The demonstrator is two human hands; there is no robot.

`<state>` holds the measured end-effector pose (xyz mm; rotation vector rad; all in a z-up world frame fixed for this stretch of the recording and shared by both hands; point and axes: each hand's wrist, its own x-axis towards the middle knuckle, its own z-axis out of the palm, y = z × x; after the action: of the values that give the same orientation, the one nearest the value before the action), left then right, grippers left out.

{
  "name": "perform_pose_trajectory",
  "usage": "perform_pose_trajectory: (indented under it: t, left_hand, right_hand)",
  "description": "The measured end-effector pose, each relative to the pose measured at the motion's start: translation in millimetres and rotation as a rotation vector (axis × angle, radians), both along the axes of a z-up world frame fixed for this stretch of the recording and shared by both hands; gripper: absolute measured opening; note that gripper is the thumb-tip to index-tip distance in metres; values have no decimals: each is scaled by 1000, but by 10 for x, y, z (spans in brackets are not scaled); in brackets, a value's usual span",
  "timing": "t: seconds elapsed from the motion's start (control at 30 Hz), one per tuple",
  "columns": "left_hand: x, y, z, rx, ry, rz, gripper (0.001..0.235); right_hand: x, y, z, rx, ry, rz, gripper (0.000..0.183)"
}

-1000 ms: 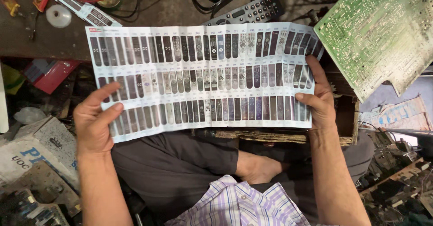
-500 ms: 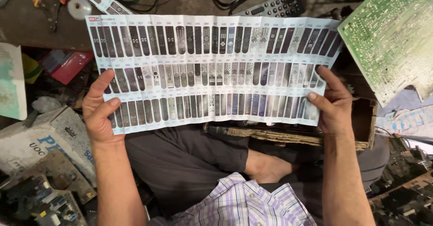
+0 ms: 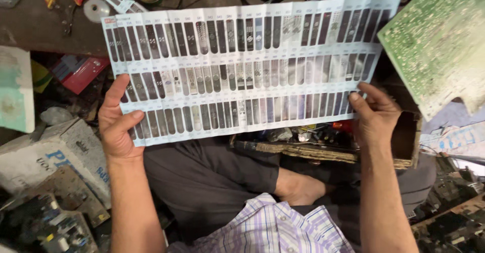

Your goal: The person reviews a sheet of remote control button labels, then selects a label and applies it to a remote control. The person then uses a multimeter to test points on a green circuit board.

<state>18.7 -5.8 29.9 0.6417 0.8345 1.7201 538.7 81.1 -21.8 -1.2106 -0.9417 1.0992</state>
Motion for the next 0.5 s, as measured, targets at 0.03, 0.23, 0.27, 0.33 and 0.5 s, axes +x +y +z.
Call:
perform_pose_trajectory:
  t: [0.03,0.23,0.27,0.33,0.5]
  left_hand:
    - [8,10,-4,-7,5,1,70]
    - [11,34,35,-39,22,3,70]
    - [9,28,43,-41,20,6,69]
    - [14,48,44,-43,16,11,69]
    - [31,52,75,-40,-7,9,73]
  right_hand:
    - [6,9,-5,-5,-6,-1,35]
    - [-66,10,125,-17,-19,-4,33]
    - [-75,2,144,-18,-15,3,32]
    - [-78,11,158,-22,2,6,31]
    - [-56,10,110,-30,18,-5,29]
